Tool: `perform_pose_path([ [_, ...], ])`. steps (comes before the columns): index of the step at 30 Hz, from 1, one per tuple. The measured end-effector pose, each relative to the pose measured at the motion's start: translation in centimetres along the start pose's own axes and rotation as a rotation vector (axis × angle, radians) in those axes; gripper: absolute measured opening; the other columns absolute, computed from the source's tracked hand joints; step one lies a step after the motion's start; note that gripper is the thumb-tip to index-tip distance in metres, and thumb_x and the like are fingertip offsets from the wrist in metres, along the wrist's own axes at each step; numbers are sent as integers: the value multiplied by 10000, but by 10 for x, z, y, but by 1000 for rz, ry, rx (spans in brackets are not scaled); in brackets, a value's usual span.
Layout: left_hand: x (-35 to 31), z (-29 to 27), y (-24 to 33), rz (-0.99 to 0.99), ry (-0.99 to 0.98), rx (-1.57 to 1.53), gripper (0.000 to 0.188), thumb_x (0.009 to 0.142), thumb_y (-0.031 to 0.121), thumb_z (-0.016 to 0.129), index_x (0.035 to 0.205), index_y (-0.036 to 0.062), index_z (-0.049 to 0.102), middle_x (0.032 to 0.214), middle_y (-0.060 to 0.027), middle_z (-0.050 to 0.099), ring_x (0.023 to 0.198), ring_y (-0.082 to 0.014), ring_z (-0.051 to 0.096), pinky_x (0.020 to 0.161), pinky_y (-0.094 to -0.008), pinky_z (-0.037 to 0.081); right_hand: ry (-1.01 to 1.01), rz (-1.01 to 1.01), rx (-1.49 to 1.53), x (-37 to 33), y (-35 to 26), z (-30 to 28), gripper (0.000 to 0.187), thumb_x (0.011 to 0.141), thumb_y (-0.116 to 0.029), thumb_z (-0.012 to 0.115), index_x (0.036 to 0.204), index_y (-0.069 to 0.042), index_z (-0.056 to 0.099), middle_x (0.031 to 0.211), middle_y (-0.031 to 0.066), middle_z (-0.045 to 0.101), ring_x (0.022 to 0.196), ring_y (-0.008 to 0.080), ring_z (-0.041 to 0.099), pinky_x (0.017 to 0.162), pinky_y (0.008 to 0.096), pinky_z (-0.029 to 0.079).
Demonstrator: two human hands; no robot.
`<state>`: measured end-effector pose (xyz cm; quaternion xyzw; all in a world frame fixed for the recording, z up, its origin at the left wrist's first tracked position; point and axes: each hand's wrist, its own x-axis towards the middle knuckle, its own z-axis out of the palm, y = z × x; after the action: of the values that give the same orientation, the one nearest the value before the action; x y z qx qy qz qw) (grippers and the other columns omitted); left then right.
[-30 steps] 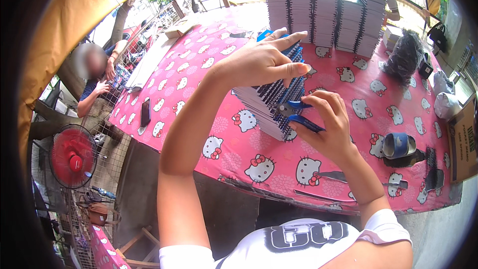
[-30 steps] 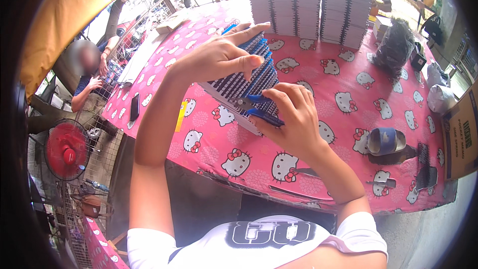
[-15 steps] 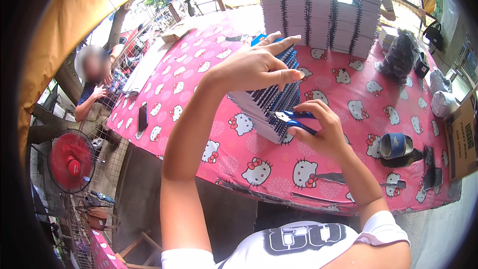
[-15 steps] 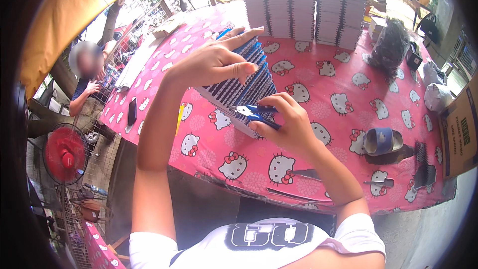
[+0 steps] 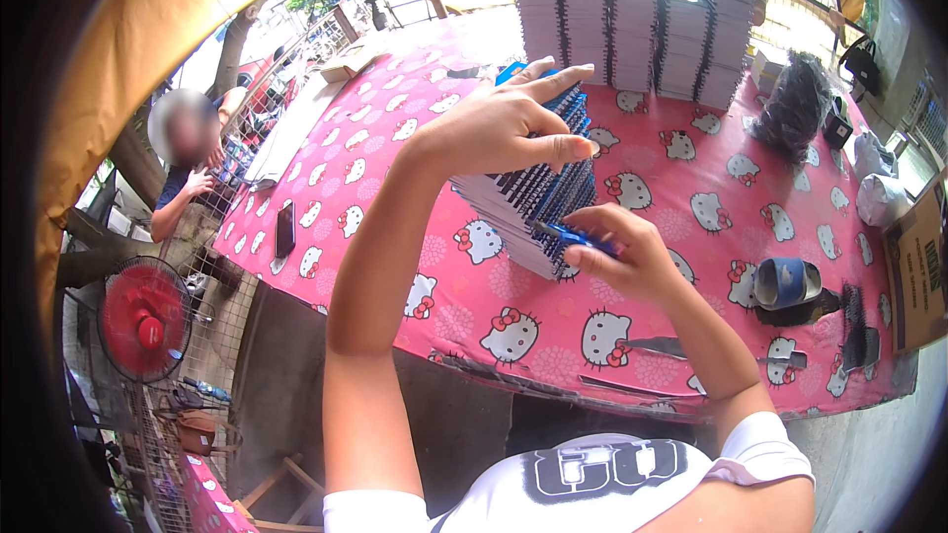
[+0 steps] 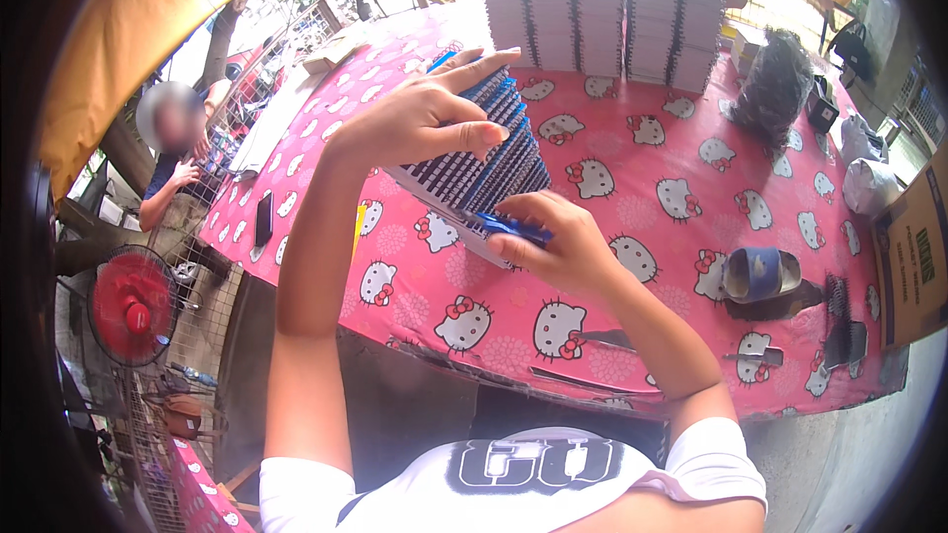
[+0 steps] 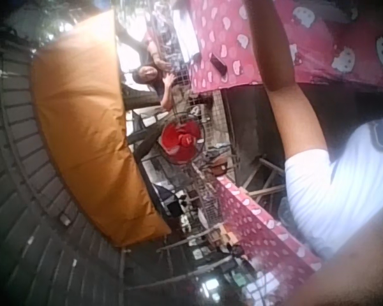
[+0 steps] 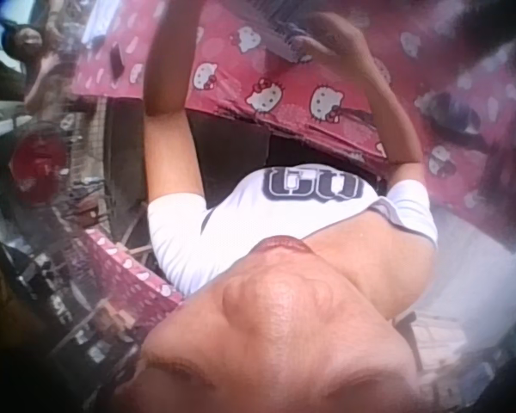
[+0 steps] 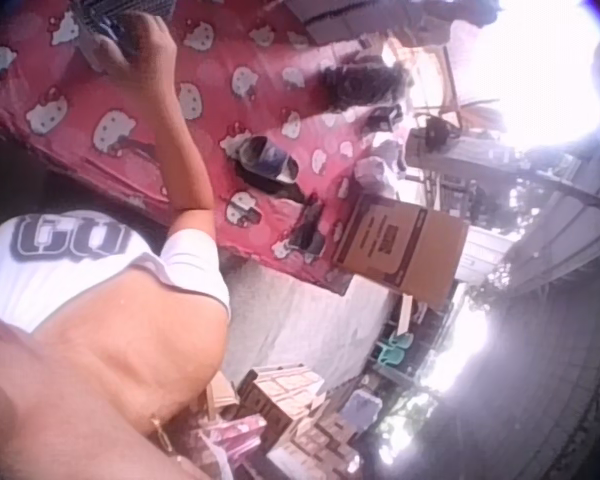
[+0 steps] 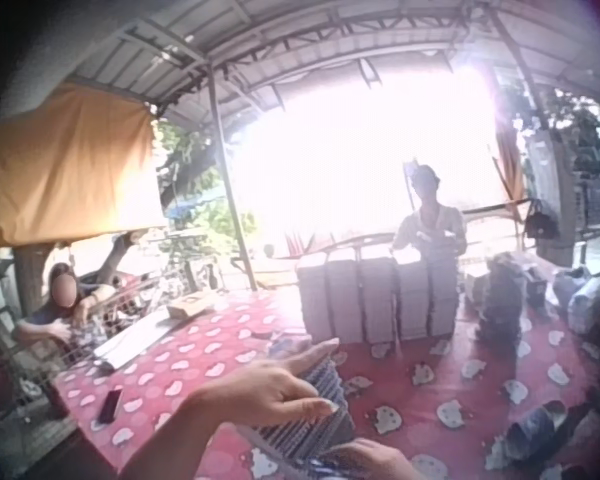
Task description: The person trims the ends of the spiral bindings on a stack of notebooks using shears and places the notebooks into a cardboard box.
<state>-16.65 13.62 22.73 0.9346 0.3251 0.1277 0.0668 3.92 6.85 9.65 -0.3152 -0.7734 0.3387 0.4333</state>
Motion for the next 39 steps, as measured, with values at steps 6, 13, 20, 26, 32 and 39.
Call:
perform_pose_path([
  [6, 1, -1, 1, -6, 16, -7, 430, 898, 513, 561, 775, 141, 739, 1509, -155, 328, 1391, -434, 251, 1078, -513, 290, 298, -321, -485, -1, 0, 6, 497, 700, -300, 795, 1098, -78, 596, 1057, 107, 557, 984, 304, 549, 840, 427, 438],
  [13, 1, 1, 3, 11, 5, 12, 416, 890, 503, 576, 781, 135, 736, 1516, -147, 315, 1398, -426, 243, 1073, -550, 277, -236, 519, 489, 14, 12, -16, 417, 799, -350, 757, 950, 25, 657, 779, 62, 647, 631, 145, 595, 567, 289, 491],
  [20, 1, 0, -3, 8, -5, -84, 473, 851, 620, 557, 833, 184, 743, 1547, -95, 266, 1419, -416, 183, 1081, -605, 222, 94, -37, -22, -7, 9, -1, 435, 799, -332, 747, 1077, -22, 618, 927, 103, 624, 811, 235, 606, 730, 356, 495],
  [26, 3, 1, -7, 9, -17, -1, 454, 839, 609, 580, 849, 188, 750, 1537, -104, 285, 1419, -411, 187, 1079, -611, 223, 325, -342, -569, -2, -1, 5, 449, 725, -277, 781, 1087, -69, 618, 1004, 122, 574, 943, 305, 581, 834, 450, 458],
  [32, 2, 1, 0, 34, 27, 20, 383, 865, 471, 626, 785, 105, 705, 1518, -145, 315, 1385, -438, 269, 1088, -495, 283, -223, 560, 666, 11, 16, -18, 412, 813, -361, 750, 897, 33, 669, 769, 87, 676, 661, 151, 652, 597, 273, 521],
  [39, 0, 2, -1, 39, 44, -14, 388, 868, 464, 626, 779, 94, 701, 1512, -144, 327, 1390, -445, 249, 1091, -496, 277, 103, -164, -245, -15, 18, 4, 467, 748, -315, 774, 1096, -57, 601, 981, 126, 611, 903, 270, 621, 770, 383, 499],
])
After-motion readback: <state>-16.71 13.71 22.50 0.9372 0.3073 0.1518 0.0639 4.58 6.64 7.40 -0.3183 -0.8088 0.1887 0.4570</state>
